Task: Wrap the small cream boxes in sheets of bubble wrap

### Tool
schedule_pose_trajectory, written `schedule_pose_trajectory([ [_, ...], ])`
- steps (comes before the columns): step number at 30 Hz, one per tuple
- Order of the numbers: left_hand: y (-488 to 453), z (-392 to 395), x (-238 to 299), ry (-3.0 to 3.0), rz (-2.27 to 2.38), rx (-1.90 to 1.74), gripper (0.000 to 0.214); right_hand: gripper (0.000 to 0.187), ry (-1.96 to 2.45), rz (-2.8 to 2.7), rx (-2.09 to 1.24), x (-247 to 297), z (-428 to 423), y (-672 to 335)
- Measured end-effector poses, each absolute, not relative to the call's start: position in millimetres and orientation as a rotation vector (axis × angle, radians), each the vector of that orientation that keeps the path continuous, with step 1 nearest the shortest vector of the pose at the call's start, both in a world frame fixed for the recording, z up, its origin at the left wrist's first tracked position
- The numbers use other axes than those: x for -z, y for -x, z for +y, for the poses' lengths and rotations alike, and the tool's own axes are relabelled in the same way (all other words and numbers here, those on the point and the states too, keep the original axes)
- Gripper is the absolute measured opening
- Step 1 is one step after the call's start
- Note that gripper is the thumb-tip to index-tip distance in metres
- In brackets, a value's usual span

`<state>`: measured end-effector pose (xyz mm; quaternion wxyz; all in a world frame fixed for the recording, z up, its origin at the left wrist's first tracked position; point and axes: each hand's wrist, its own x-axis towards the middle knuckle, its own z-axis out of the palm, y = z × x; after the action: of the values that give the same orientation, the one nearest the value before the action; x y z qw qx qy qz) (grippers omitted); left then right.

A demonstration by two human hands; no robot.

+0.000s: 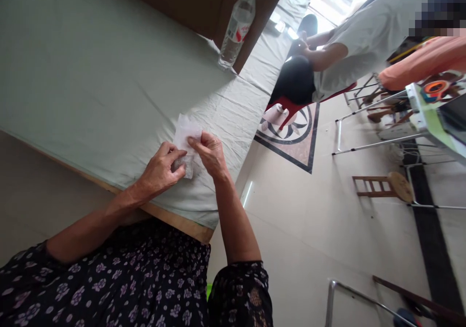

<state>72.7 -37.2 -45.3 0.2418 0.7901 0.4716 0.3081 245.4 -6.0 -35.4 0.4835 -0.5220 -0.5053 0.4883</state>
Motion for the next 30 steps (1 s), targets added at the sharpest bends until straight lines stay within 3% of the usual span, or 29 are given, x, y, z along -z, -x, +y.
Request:
schedule_pose_trajectory([
  [5, -71.7, -41.1, 51.1, -2.103, 1.322, -0.904, 0.030, 0.036, 1.287, -1.314, -1.111, 32.8, -22.8, -245.9],
  [8, -70.3, -44.2, 52.9, -2.026, 1.384, -0.923, 0.036, 0.028, 1.343, -1.418, -0.999, 30.5, -32.9, -246.4],
  [15, -56.9, -30.4, 53.8, -2.069, 1.279, -0.975, 0.080, 0.010, 1.279, -1.653, -0.860, 22.2, -55.6, -247.4],
  [22, -41.7, -19.7, 43.9, -2.004, 1.055, -0.767, 0.025, 0.015, 1.251, -1.760, -0.853, 30.6, -73.0, -255.4],
  [27, -35.2, -17.5, 38.7, -2.134, 0.952, -0.745, 0.019, 0.040, 1.294, -1.848, -0.683, 53.8, -93.0, -252.9],
  [30, -25.3, -14.9, 38.7, -2.221, 0.805, -0.713, 0.032, 0.041, 1.333, -1.868, -0.576, 66.0, -98.1, -247.0],
])
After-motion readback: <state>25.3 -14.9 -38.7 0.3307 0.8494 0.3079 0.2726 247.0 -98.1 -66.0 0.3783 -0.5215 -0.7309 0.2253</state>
